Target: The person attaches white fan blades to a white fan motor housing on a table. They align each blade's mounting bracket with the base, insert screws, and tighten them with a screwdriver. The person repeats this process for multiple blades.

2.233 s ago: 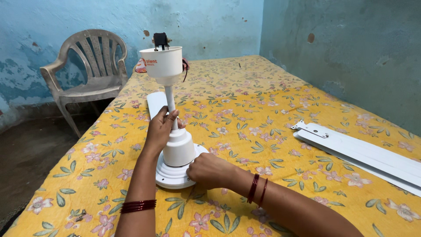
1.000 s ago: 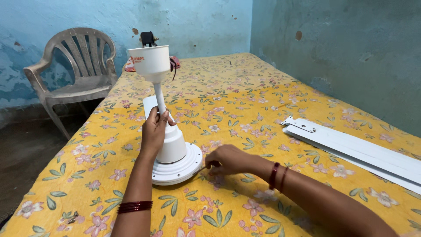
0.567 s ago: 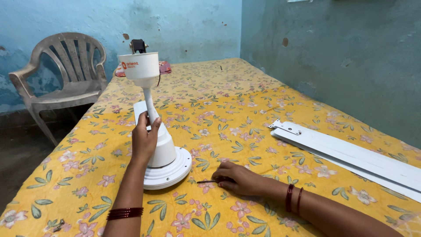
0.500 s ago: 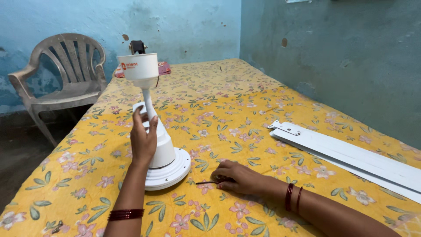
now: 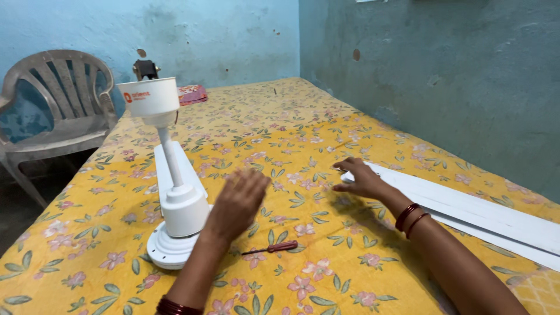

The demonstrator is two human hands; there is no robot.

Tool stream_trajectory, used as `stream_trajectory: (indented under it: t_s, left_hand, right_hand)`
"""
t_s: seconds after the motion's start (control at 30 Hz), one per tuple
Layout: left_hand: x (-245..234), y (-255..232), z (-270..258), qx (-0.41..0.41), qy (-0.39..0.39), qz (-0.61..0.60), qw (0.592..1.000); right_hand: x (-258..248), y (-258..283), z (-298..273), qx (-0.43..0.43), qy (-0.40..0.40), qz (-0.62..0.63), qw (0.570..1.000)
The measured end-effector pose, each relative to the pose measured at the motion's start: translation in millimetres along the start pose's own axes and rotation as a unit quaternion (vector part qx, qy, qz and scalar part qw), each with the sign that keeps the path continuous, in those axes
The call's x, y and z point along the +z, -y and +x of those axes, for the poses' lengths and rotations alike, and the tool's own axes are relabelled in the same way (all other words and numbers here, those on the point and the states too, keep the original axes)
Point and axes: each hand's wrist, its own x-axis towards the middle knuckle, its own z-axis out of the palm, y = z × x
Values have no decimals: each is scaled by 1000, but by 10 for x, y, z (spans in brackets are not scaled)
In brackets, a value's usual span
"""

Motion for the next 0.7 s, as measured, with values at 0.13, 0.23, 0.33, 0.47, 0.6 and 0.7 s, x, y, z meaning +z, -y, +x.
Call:
stream_trajectory:
  t_s: [0.13,0.23,0.33,0.47,0.6,0.7]
  left_hand:
    - [213,-355,28,24,109,-86,990]
    - [150,-508,-61,5,193,-135,972]
    - [78,-584,-77,-20,246,-173,953]
    - [36,-604,-69,-17,268,-186,945]
    - [40,-605,-76,-8,290,-184,939]
    - [28,-594,-78,5,281,-174,944]
  right_hand:
    - [-82,-396,-51,78,-1,-2,997]
    - [-67,-613,-81,119,5,-28,993]
    - [-39,-801,-86,139,11,-58,988]
    - [-19,-1002,-107,182,27,-75,980]
    - [-43,-1144,-211,214,22,-68,974]
    - [-68,-1193,-257,232,28,-56,971]
